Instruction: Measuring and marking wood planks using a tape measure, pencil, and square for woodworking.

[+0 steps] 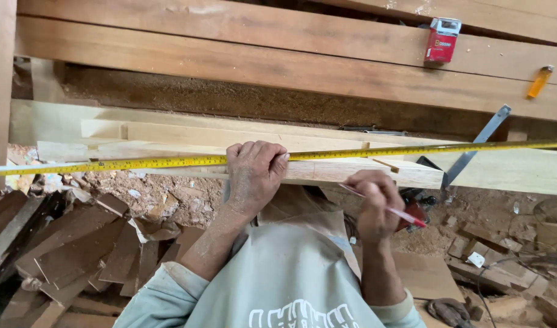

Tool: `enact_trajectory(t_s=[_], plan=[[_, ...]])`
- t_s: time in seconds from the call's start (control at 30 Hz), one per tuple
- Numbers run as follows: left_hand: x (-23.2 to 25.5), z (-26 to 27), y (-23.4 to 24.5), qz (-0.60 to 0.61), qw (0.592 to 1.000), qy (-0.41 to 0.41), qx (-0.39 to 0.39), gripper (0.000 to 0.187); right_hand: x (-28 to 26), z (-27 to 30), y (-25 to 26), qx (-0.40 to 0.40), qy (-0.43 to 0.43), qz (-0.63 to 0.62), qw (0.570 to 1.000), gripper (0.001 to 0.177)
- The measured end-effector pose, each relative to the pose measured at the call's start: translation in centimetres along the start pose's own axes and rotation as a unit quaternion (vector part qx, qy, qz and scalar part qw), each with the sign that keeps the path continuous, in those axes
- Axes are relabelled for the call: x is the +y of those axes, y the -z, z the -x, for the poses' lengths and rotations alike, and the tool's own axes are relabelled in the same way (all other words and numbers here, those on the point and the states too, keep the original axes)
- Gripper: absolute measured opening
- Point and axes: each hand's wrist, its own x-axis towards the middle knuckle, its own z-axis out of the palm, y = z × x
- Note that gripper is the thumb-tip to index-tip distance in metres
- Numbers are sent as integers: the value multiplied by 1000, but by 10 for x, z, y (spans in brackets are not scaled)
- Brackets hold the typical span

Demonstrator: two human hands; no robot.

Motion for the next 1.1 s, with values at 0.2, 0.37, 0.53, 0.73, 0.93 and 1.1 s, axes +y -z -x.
enact_trajectory(t_s=[0.2, 0.37, 0.53, 0.73, 0.93, 1.1], plan=[[-6, -47, 2, -40, 998, -19, -46, 8, 3, -31, 112, 228, 41, 180, 956, 36], [-41, -121, -37, -48, 985, 20, -166, 12, 103, -50, 218, 266, -155, 323, 895, 33], [-106, -169, -96, 0, 969, 86, -231, 17, 150, -75, 226, 276, -325, 428, 797, 38], [-154, -184, -135, -183, 963, 44, -192, 37, 137, -74, 225, 270, -325, 479, 769, 58], [-45, -171, -23, -40, 942, 108, -314, 33, 134, -53, 210, 320, -410, 370, 770, 55], [-17, -105, 36, -49, 916, 10, -397, 86, 196, -22, 225, 389, -384, 69, 835, 37]])
